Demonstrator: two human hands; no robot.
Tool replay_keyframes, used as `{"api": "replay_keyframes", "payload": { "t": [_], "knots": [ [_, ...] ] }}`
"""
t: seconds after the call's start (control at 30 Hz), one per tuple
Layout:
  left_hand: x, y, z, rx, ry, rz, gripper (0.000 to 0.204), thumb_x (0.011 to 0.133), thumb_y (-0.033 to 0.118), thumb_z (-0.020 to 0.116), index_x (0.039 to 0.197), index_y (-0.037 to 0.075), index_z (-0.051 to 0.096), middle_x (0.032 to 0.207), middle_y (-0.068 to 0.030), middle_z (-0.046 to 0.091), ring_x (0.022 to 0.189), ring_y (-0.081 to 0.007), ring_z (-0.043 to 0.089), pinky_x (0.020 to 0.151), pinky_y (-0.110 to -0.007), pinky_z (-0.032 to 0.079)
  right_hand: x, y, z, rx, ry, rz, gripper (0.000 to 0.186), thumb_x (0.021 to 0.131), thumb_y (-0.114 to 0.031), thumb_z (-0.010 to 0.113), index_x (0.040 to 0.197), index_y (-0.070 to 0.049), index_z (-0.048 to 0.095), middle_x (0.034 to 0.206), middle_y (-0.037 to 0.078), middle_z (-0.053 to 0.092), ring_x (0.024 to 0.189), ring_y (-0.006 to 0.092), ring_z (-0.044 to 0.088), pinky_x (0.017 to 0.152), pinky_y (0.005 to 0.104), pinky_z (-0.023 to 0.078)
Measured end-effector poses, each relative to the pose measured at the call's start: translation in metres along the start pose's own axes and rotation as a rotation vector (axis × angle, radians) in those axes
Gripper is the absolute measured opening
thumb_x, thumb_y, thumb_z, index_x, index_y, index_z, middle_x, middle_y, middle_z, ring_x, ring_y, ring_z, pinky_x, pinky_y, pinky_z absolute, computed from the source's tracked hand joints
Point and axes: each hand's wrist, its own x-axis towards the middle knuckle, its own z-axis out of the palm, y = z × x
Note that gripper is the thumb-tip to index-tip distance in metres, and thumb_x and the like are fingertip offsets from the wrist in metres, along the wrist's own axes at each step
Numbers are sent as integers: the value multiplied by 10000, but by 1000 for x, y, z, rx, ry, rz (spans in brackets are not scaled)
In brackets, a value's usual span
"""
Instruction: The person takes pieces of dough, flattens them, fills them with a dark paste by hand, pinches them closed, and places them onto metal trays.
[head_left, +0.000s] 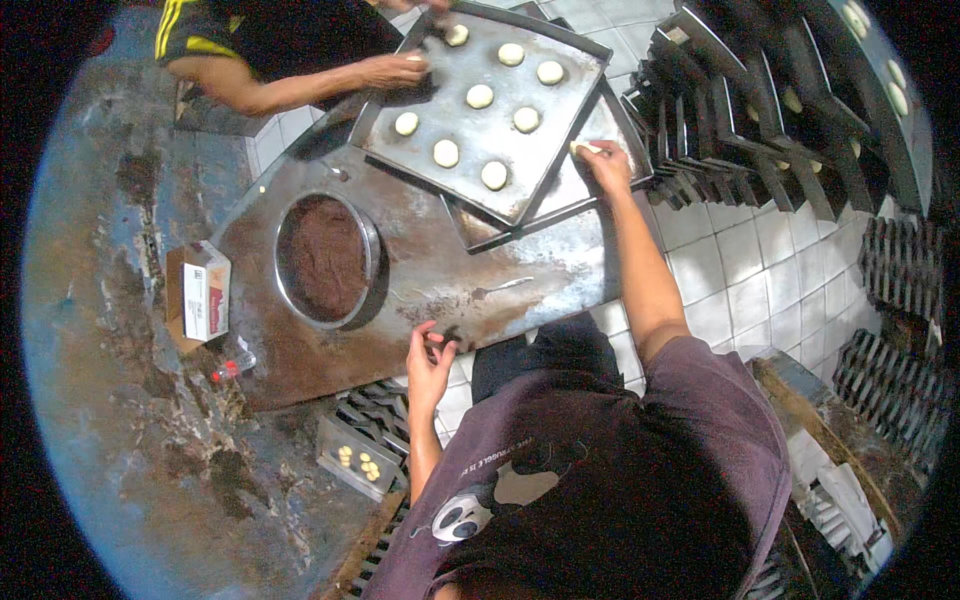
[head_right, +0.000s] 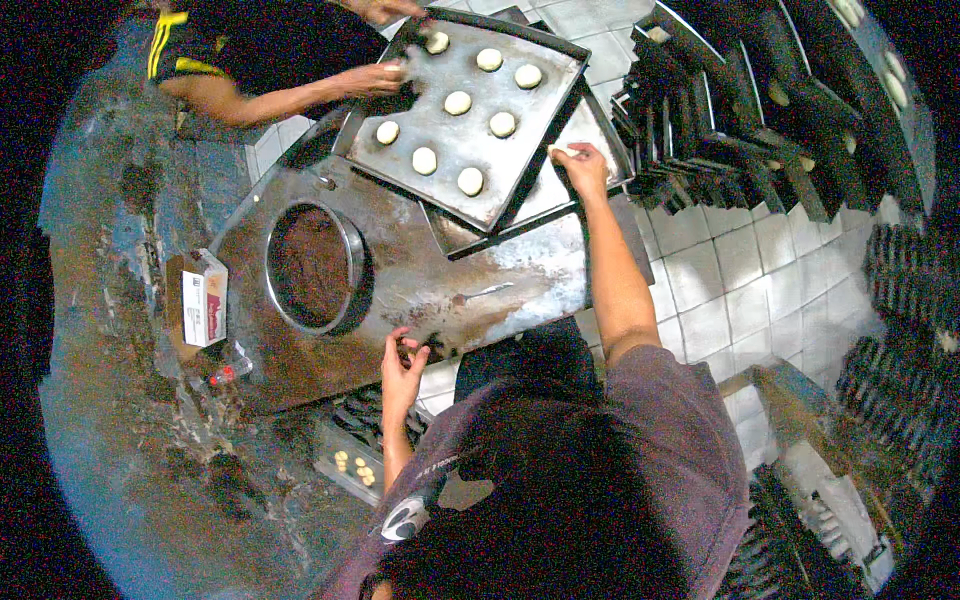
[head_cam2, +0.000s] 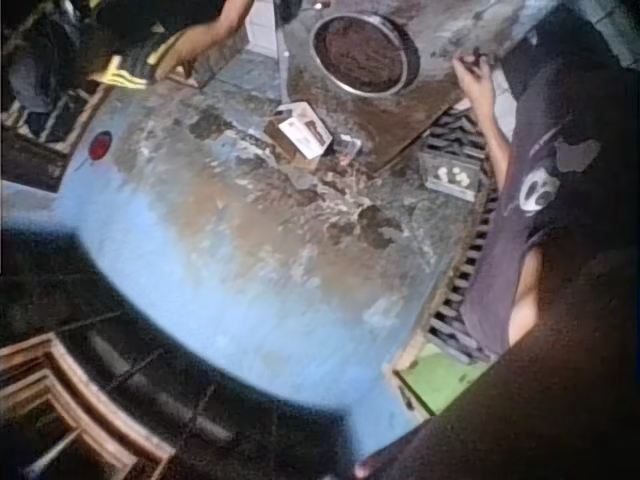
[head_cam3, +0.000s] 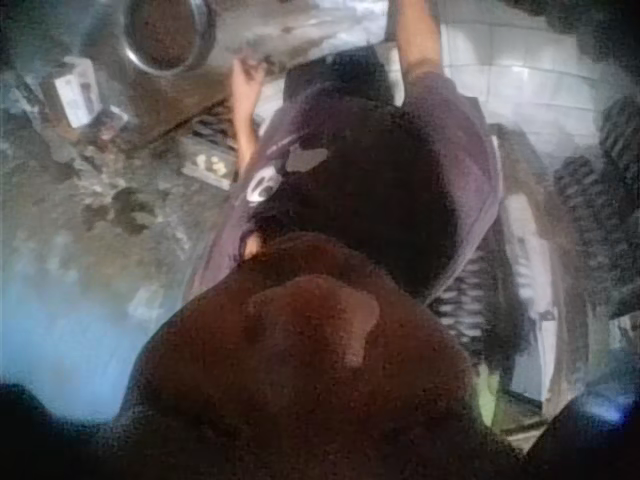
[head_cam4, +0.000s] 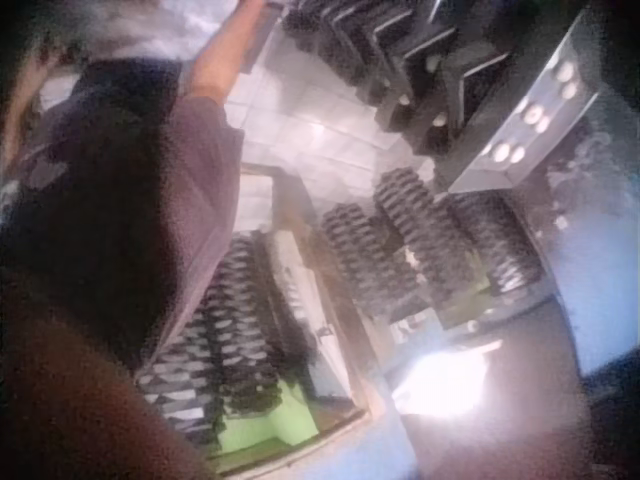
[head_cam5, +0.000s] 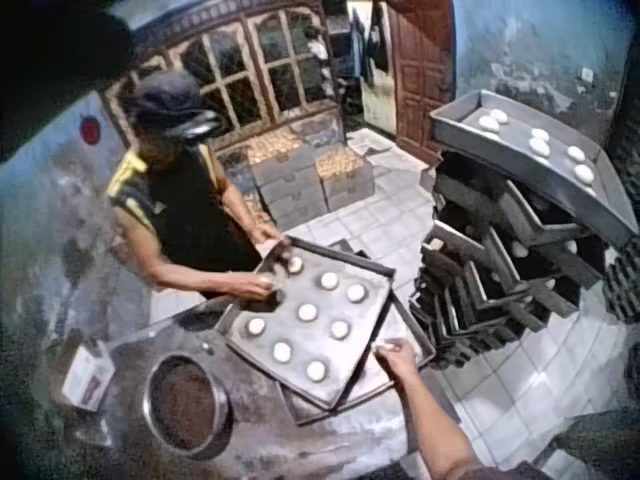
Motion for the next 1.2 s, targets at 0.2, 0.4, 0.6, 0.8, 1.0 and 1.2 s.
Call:
{"api": "replay_keyframes", "payload": {
  "t": [0.2,0.4,0.6,0.8,1.0,1.2],
  "knots": [
    [25,27,15,-282,-130,35,519,920,115,759,1383,56,531,1153,-80,658,838,-103,611,781,-271,513,-28,-48,-81,271,-212,-400,252,835,-113,785,1026,-84,623,762,-45,520,650,52,451,583,241,394],
    [62,131,30,-944,-402,150,525,1032,243,627,1482,31,458,1358,-141,601,1149,-186,633,986,-352,521,-174,-175,-95,567,-884,-233,583,880,-2,753,1398,-91,502,1012,12,588,919,96,604,831,260,514],
    [68,144,14,-1106,-227,138,329,1043,177,613,1322,12,553,1230,-99,676,1069,-173,676,835,-308,580,-248,-222,-63,80,-403,-611,625,735,-134,930,1271,-59,618,1018,80,627,900,153,657,750,286,561],
    [59,102,-25,-1137,-123,80,272,1024,174,658,1242,22,601,1052,-59,719,863,-97,676,668,-230,524,-283,-241,-22,-148,-625,-1331,404,807,-126,851,1190,-82,730,1142,99,708,1015,289,696,826,361,579],
    [52,70,-93,-722,297,49,397,1103,365,485,1146,23,682,967,-59,698,851,-108,634,705,-257,522,-303,-255,35,111,-908,-494,234,908,-160,805,1087,-15,764,952,45,760,842,92,677,766,277,545],
    [57,59,-110,-894,490,95,537,1099,470,478,811,48,643,732,-26,619,677,-100,577,606,-276,456,-375,-240,99,222,-932,-524,209,936,-175,772,1025,8,720,893,41,703,844,93,614,773,257,499]
  ]
}}
